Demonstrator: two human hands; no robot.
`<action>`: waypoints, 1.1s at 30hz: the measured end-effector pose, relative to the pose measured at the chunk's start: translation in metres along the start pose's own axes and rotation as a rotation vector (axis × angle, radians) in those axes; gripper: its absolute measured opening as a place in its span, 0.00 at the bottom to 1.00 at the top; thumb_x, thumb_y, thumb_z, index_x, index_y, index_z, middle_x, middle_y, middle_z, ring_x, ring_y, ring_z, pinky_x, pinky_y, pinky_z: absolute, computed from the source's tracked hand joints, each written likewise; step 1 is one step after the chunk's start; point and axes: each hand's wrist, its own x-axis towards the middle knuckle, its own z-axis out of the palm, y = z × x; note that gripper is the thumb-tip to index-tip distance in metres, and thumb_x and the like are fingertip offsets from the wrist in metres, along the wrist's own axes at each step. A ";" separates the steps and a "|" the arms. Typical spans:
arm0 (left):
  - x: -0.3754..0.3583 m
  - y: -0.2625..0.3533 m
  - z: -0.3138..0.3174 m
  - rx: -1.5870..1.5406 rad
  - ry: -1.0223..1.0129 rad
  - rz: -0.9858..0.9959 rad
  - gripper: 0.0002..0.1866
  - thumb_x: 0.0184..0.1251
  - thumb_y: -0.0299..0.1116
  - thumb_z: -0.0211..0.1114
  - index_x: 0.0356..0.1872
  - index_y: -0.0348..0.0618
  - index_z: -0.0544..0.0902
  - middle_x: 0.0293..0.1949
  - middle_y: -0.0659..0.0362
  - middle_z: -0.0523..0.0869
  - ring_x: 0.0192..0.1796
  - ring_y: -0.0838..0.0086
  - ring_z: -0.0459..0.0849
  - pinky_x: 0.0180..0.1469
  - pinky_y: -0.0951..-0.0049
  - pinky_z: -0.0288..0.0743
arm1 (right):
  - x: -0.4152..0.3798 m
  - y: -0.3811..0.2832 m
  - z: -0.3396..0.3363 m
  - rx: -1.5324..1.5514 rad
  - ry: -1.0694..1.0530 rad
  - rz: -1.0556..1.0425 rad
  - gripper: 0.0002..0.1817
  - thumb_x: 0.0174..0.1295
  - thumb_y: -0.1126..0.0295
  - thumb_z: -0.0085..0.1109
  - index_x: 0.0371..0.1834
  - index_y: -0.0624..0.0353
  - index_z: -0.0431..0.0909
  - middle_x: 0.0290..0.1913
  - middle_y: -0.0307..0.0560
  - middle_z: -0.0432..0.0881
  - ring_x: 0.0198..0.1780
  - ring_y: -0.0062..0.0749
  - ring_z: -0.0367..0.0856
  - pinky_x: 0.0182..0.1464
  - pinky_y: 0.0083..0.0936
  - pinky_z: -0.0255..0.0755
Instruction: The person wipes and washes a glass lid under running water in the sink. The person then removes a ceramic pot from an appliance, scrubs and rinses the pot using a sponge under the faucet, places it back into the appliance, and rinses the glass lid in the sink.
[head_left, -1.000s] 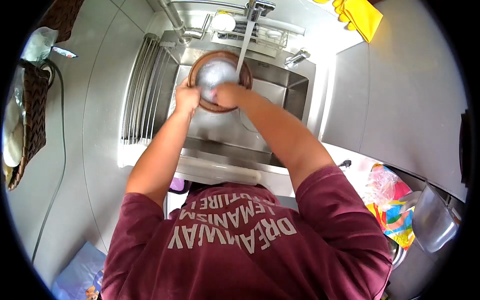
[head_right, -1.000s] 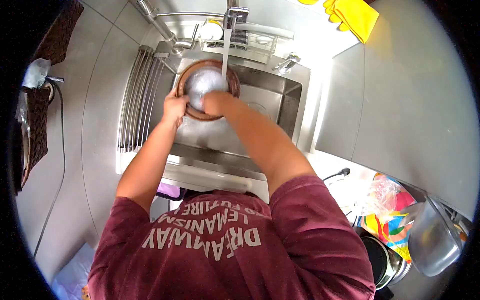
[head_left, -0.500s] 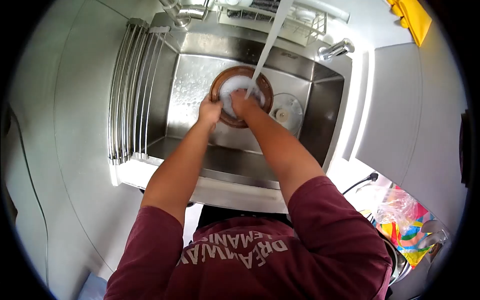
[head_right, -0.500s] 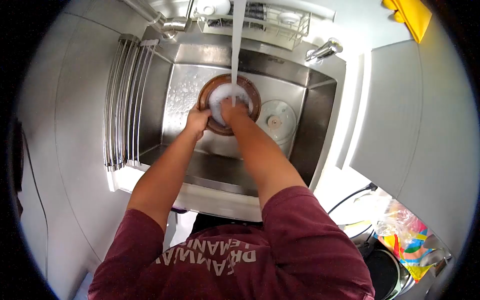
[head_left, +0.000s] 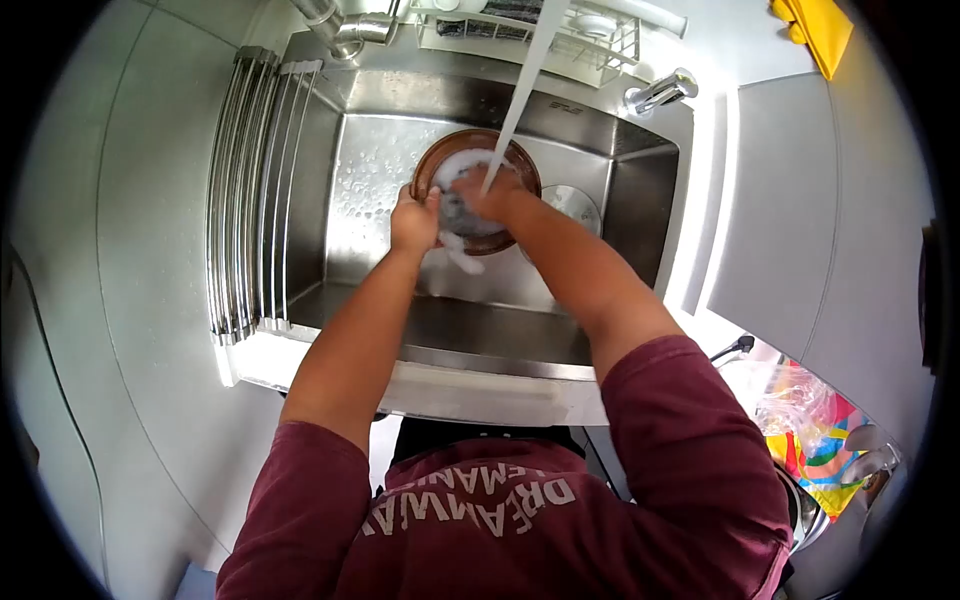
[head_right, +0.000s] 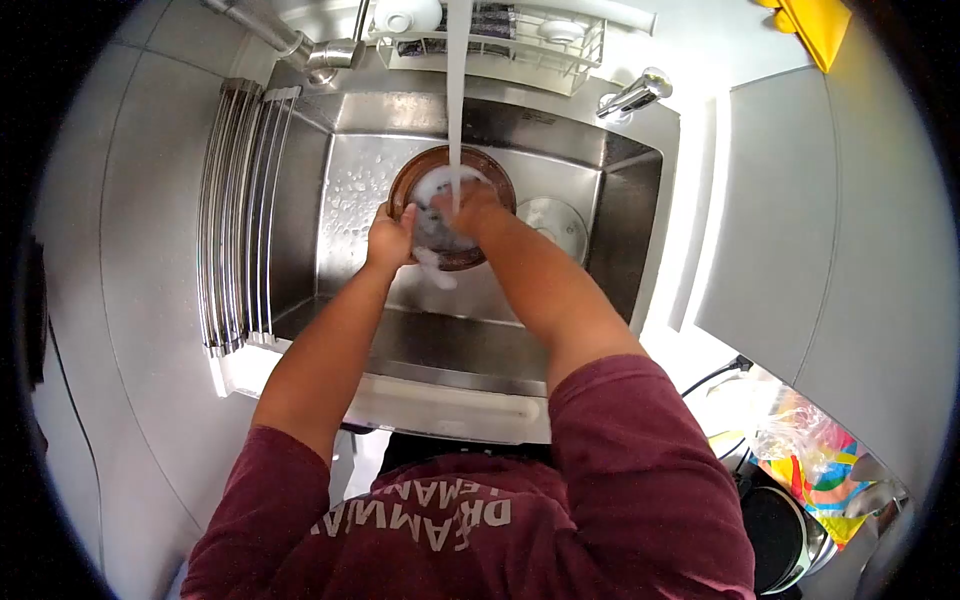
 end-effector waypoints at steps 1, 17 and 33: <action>0.004 -0.009 0.007 0.011 0.043 0.060 0.20 0.67 0.44 0.60 0.50 0.38 0.75 0.38 0.49 0.83 0.41 0.62 0.84 0.36 0.65 0.78 | -0.006 -0.004 -0.018 0.055 -0.025 0.052 0.19 0.65 0.62 0.43 0.49 0.62 0.77 0.51 0.59 0.78 0.53 0.54 0.77 0.55 0.43 0.71; 0.010 -0.009 -0.001 -0.732 -0.417 -0.418 0.50 0.57 0.77 0.23 0.61 0.45 0.68 0.58 0.49 0.74 0.57 0.54 0.75 0.56 0.46 0.69 | -0.046 -0.078 -0.009 0.720 0.651 0.086 0.15 0.54 0.68 0.63 0.45 0.57 0.77 0.46 0.57 0.79 0.48 0.49 0.78 0.48 0.35 0.71; 0.013 0.001 0.007 -0.872 -0.302 -0.507 0.38 0.68 0.66 0.36 0.62 0.41 0.66 0.59 0.49 0.73 0.58 0.55 0.74 0.56 0.47 0.70 | -0.057 -0.049 -0.015 0.456 0.281 -0.239 0.12 0.53 0.69 0.61 0.41 0.56 0.76 0.37 0.54 0.81 0.41 0.54 0.79 0.44 0.40 0.73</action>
